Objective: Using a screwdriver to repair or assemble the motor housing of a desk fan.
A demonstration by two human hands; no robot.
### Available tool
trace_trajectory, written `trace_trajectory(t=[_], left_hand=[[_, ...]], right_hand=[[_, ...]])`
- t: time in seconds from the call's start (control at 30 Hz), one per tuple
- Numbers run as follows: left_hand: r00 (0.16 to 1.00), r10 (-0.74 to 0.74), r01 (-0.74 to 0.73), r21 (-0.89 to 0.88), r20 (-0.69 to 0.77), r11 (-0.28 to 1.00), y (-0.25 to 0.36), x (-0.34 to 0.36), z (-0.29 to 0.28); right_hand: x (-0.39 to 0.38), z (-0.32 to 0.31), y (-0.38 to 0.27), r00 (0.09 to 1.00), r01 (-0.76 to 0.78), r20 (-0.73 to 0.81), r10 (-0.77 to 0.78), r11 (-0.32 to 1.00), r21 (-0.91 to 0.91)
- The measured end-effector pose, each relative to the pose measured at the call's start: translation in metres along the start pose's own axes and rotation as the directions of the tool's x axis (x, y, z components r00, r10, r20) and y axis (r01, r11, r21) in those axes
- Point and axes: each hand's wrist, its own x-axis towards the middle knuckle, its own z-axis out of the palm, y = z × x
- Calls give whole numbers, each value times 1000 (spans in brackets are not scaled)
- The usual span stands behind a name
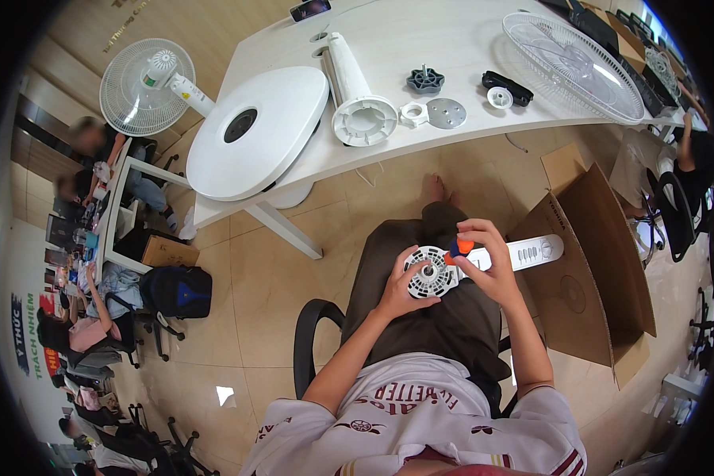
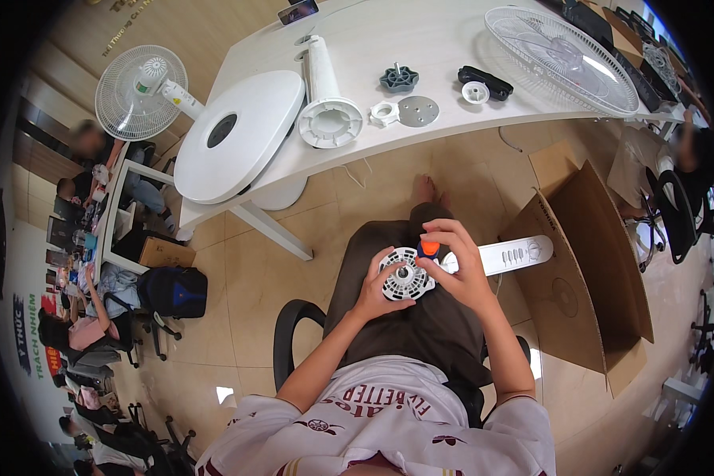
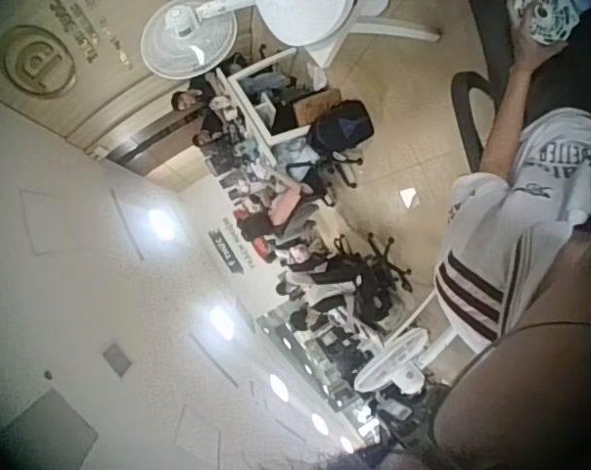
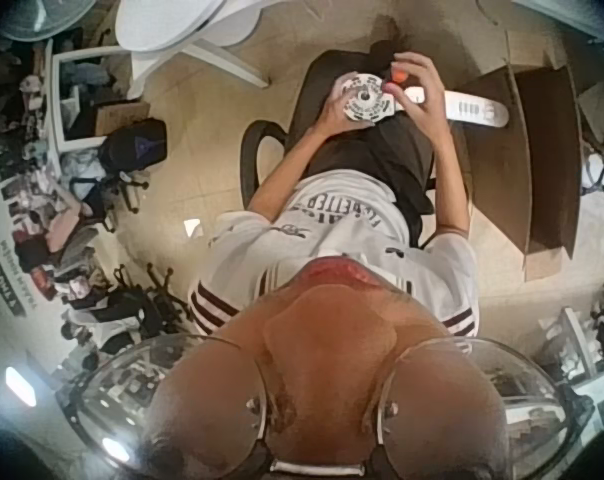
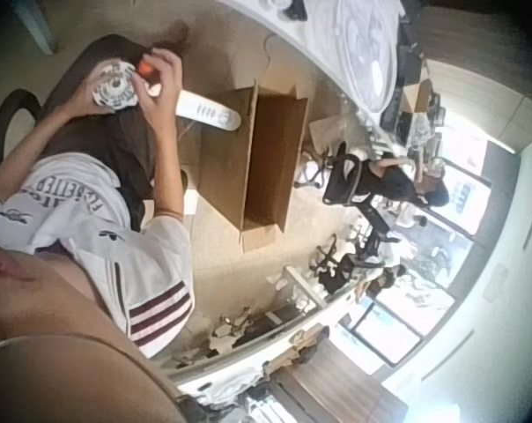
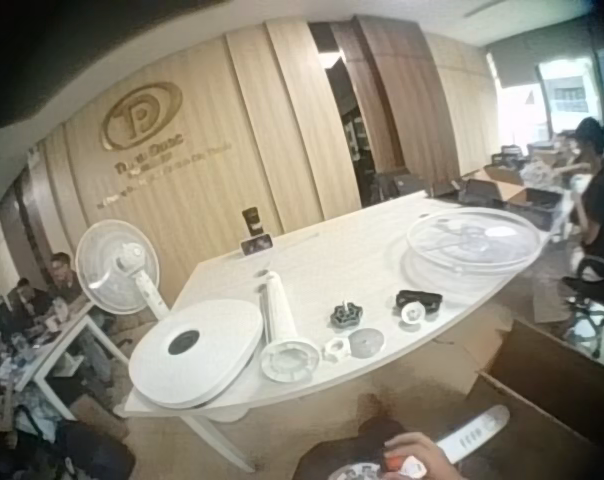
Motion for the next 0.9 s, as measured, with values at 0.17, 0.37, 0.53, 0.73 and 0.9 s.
trace_trajectory(t=[0.17,0.37,0.53,0.73,0.9], left_hand=[[1000,7,-7,-2,1,1000,1,1,1],[1000,-7,7,-5,5,1000,1,0,0],[1000,1,-1,10,3,1000,2,1,0],[1000,2,-2,3,0,1000,2,1,0],[1000,-13,13,2,10,1000,0,0,0]], right_hand=[[-5,-4,6,999,-27,28,29,998,-48],[0,-1,2,999,-31,-11,31,999,-11],[-1,1,0,1000,-18,-12,17,999,-42],[-4,-2,6,998,-41,-53,37,995,-91],[0,-3,5,997,-27,-71,21,996,-88]])
